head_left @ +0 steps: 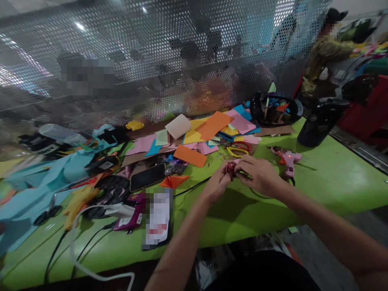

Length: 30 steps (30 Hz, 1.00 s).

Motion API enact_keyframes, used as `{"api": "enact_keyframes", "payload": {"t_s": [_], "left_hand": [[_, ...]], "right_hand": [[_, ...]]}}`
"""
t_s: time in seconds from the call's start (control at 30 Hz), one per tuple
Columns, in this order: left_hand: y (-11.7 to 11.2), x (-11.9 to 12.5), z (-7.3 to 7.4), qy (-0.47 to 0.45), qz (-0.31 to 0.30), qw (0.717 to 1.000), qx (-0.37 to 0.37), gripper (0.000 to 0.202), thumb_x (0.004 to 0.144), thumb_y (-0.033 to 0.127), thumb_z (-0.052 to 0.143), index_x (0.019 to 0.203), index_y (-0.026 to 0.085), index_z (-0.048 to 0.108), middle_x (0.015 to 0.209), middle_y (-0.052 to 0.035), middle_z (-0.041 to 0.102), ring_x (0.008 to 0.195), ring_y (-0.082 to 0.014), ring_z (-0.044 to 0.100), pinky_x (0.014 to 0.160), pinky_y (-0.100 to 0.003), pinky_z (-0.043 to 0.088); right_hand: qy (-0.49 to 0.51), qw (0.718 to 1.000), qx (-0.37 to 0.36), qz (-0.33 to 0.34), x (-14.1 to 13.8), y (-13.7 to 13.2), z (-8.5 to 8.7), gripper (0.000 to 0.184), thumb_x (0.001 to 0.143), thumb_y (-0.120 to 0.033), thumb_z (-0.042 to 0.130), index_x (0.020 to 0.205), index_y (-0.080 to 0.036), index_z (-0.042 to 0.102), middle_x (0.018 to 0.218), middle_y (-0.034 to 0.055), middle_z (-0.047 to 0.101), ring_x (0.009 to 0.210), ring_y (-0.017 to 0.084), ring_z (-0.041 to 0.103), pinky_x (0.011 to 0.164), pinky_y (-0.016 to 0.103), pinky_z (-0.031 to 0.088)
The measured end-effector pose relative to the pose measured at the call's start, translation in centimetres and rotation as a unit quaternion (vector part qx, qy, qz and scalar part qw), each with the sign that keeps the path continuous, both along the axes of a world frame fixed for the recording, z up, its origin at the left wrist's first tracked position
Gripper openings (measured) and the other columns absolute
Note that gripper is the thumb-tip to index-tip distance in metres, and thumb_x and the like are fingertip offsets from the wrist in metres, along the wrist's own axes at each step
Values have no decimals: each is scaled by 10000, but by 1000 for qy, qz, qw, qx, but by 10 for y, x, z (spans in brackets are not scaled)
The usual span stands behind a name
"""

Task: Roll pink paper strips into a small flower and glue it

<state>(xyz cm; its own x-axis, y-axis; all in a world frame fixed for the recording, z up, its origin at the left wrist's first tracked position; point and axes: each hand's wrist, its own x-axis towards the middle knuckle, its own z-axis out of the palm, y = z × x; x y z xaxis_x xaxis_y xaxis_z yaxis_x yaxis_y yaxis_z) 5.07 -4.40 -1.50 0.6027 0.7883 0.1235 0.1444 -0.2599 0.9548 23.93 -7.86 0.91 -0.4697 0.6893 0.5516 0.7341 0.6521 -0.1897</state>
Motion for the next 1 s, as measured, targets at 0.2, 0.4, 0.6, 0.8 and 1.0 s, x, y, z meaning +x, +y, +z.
{"api": "enact_keyframes", "payload": {"t_s": [0.2, 0.4, 0.6, 0.8, 1.0], "left_hand": [[0, -1, 1, -6, -15, 1000, -5, 318, 909, 275, 393, 1193, 186, 506, 925, -16, 521, 813, -155, 481, 785, -287, 428], [-1, 0, 2, -11, -22, 1000, -15, 261, 931, 307, 392, 1119, 184, 525, 937, -16, 498, 806, -146, 468, 778, -277, 427], [-2, 1, 4, 10, -15, 1000, -21, 263, 934, 321, 401, 1121, 187, 530, 920, -14, 509, 799, -150, 470, 768, -282, 424], [-3, 0, 8, 17, -20, 1000, 6, 291, 934, 321, 410, 1169, 189, 521, 990, -31, 533, 855, -165, 490, 829, -307, 432], [-1, 0, 4, 21, -7, 1000, 20, 260, 951, 328, 398, 1126, 184, 525, 970, -36, 543, 847, -172, 494, 820, -309, 435]], "right_hand": [[13, 1000, -27, 3, 1, 1, 1, 79, 917, -184, 558, 865, -189, 617, 887, 60, 640, 774, 173, 579, 659, 259, 388], [6, 1000, -29, 10, 4, 1, 1, 70, 919, -189, 564, 884, -192, 624, 907, 61, 645, 774, 178, 585, 660, 268, 389], [-11, 1000, -18, 3, 4, 1, 1, 54, 908, -181, 571, 885, -195, 618, 910, 58, 649, 775, 175, 584, 669, 267, 387], [2, 1000, -18, -10, 3, 1, 0, 34, 882, -187, 588, 854, -193, 607, 871, 52, 634, 755, 174, 581, 638, 260, 382], [54, 997, -59, 2, 2, -2, 4, 51, 882, -168, 592, 884, -190, 639, 921, 68, 664, 840, 191, 633, 711, 273, 458]]}}
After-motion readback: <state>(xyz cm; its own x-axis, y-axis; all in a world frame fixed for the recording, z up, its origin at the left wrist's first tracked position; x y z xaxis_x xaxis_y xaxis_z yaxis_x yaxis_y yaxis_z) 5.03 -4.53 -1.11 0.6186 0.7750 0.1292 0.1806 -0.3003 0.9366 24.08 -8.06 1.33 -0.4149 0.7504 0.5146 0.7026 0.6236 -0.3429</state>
